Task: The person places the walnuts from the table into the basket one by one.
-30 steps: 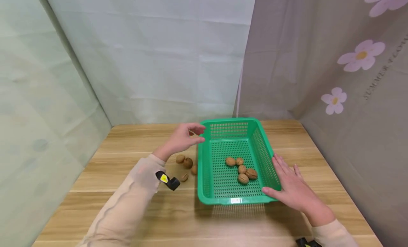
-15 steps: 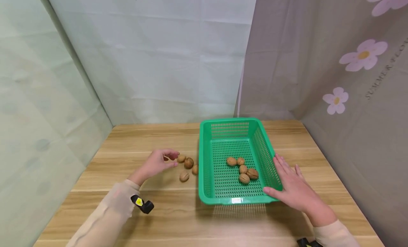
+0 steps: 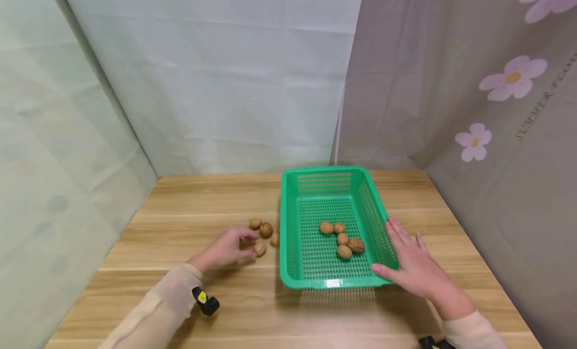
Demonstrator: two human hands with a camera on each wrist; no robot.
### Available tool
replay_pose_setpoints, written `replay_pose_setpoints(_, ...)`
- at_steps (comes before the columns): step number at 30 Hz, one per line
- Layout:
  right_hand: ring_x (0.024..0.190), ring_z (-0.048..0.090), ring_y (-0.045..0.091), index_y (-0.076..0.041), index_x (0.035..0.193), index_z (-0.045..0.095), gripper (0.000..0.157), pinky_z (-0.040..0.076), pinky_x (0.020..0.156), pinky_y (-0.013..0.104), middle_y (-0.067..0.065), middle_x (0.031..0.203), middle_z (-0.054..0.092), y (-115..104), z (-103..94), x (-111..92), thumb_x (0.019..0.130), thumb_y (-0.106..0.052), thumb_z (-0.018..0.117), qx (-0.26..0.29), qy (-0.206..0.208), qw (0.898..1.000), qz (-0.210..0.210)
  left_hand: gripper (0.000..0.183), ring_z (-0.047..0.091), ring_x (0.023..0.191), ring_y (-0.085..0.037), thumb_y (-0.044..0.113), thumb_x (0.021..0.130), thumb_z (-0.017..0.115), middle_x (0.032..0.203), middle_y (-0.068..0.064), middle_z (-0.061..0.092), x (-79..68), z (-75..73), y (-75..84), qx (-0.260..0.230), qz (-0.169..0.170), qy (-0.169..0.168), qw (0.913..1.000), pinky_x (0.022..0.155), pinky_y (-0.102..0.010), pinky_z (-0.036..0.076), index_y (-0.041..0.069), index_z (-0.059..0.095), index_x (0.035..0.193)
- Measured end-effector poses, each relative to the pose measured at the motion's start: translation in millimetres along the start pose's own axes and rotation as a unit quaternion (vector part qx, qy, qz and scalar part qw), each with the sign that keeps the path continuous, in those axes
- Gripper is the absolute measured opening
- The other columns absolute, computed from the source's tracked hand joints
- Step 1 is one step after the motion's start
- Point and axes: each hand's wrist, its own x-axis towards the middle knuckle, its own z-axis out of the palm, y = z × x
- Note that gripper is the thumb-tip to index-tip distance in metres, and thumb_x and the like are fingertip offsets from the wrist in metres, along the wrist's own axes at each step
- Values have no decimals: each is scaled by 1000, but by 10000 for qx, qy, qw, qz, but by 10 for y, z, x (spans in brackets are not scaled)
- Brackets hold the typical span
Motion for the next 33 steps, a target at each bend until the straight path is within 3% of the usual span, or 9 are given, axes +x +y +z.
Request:
replay_pose_setpoints(9, 147, 2, 27, -1, 154, 9, 97, -10, 111, 60, 8, 161, 2, 11, 7, 3, 87, -40, 68, 19, -21, 10000, -11, 45, 57, 112, -22, 21, 73, 86, 113, -2, 66, 39, 89, 34, 308, 79, 12, 9995, 98, -40, 44, 7, 69, 112)
replay_pose_setpoints(21, 147, 1, 25, -1, 154, 10, 97, -8, 111, 60, 8, 161, 2, 3, 4, -5, 88, -41, 68, 19, 7, 10000, -8, 40, 58, 109, -23, 21, 73, 85, 110, -3, 67, 54, 126, 48, 608, 158, 90, 9980, 94, -41, 46, 9, 71, 109)
replay_pose_setpoints(28, 147, 2, 26, -1, 154, 10, 97, -9, 111, 60, 8, 161, 2, 15, 9, -5, 88, -43, 68, 21, 17, 10000, -30, 41, 60, 99, -15, 19, 78, 81, 106, 0, 66, 45, 31, 150, 59, -91, 124, 9999, 87, -37, 50, 6, 68, 115)
replay_pose_setpoints(33, 147, 3, 27, -1, 154, 10, 97, -8, 110, 62, 8, 161, 3, 13, 4, -2, 88, -42, 68, 72, 1, 10000, -6, 39, 61, 102, -18, 13, 78, 81, 109, -4, 68, 118, -119, 357, -41, 566, 431, 9975, 89, -43, 51, 5, 69, 115)
